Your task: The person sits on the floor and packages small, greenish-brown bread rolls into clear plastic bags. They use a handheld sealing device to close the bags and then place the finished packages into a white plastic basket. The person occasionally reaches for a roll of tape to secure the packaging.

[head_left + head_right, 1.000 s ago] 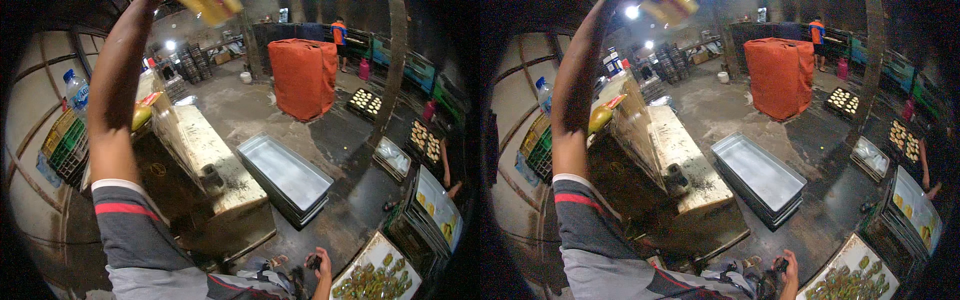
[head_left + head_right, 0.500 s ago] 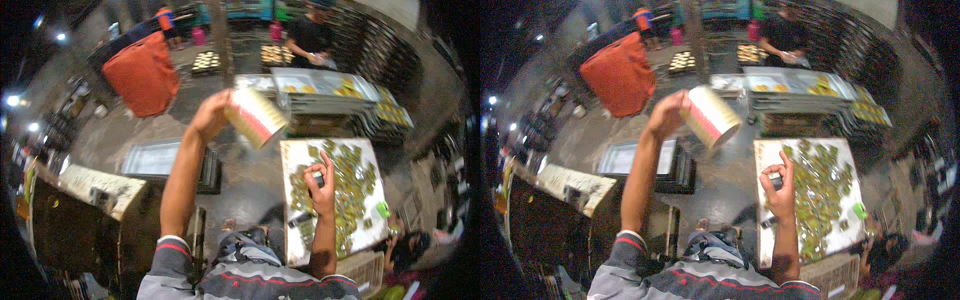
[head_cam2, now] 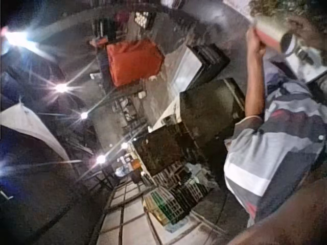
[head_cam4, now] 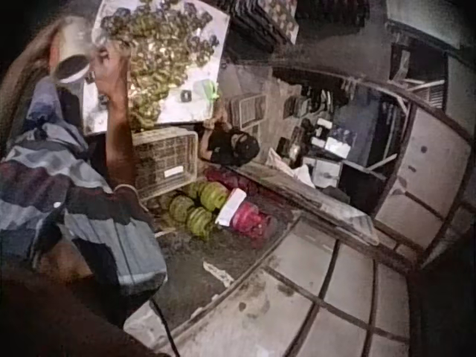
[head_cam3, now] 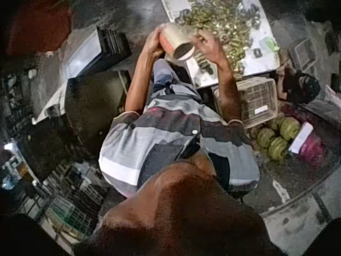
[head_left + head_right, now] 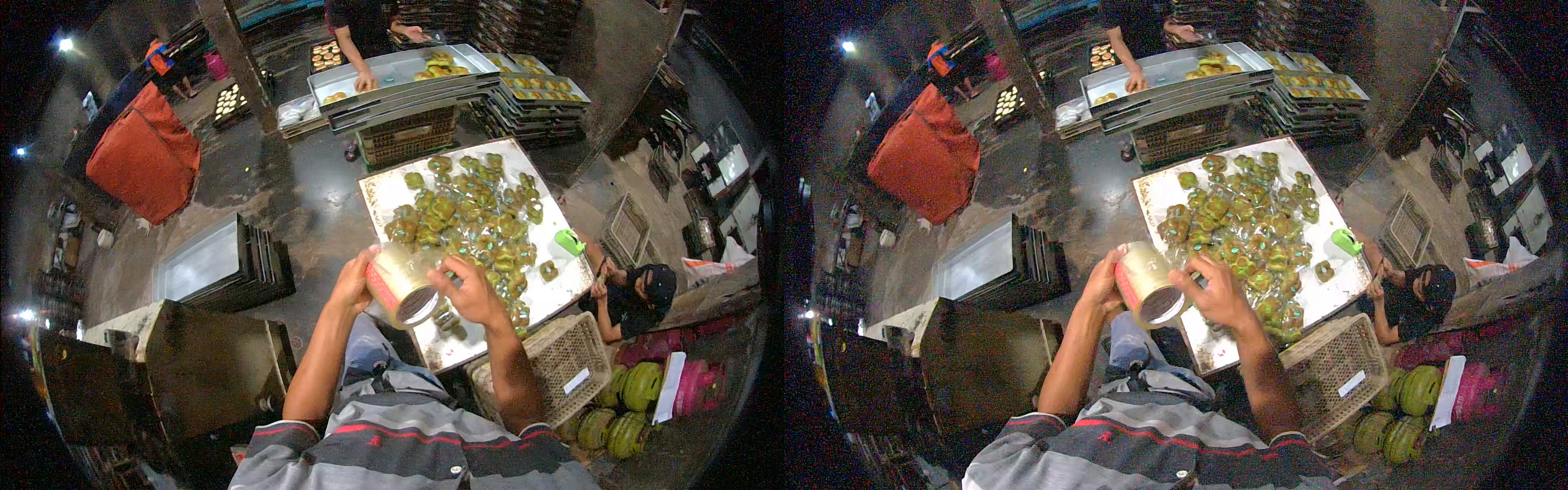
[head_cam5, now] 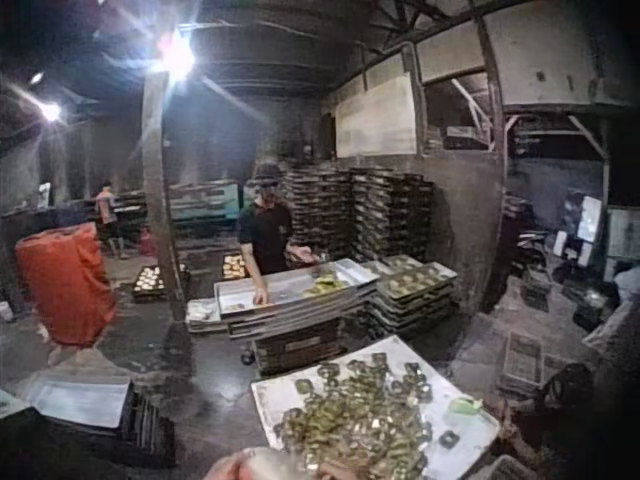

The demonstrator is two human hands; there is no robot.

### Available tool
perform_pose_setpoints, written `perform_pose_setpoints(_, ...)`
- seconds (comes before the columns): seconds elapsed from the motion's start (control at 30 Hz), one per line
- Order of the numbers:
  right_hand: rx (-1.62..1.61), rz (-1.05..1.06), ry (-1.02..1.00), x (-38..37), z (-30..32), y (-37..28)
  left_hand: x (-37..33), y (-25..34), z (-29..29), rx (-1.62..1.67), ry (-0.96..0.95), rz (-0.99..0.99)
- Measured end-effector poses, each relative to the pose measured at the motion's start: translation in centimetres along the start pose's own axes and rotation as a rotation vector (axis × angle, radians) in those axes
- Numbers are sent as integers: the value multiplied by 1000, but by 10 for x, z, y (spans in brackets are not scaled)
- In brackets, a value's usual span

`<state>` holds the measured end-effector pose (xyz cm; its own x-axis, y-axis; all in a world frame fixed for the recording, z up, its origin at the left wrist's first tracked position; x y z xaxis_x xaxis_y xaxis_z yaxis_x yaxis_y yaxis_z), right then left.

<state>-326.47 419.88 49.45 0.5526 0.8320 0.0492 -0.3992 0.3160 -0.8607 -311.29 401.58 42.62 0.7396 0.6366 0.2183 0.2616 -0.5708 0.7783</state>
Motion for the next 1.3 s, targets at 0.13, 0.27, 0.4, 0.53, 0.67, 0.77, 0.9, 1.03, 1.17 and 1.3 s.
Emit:
perform_pose_setpoints(0.13,-292,-74,-7,5,0,31,4,-14,-5,88,10,-5)
perform_pose_setpoints(0.27,-319,-185,130,5,-36,65,-2,-30,-4,392,93,-45)
perform_pose_setpoints(0.4,-206,-186,167,28,-99,93,-36,-19,-17,667,198,-267)
perform_pose_setpoints(0.53,-110,-77,23,35,-125,62,-89,-51,32,583,342,-292)
perform_pose_setpoints(0.67,184,-119,-145,4,-82,38,-86,-46,58,283,599,-377)
perform_pose_setpoints(0.77,245,-388,-43,-20,-44,20,-72,-34,63,269,700,-368)
perform_pose_setpoints(0.9,116,64,150,-65,-33,-3,-46,-25,73,198,730,-291)
perform_pose_setpoints(1.03,226,293,-91,-99,-80,-8,-21,-20,77,142,636,-228)
perform_pose_setpoints(1.17,34,230,-298,-104,-120,2,3,-20,96,-15,541,-216)
perform_pose_setpoints(1.3,-85,158,-446,-94,-154,12,42,-4,103,-74,410,-265)
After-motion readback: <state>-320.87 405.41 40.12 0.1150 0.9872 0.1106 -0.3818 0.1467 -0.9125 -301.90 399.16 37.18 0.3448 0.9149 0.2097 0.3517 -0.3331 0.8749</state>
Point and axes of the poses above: each hand's wrist, its own x-axis away from the middle knuckle, its own z-axis out of the back of the hand, y = z × x, the point moved 2 cm from there along -x, towards the middle knuckle, and after that the axes turned 14 degrees about -z, right-handed, at the moved point
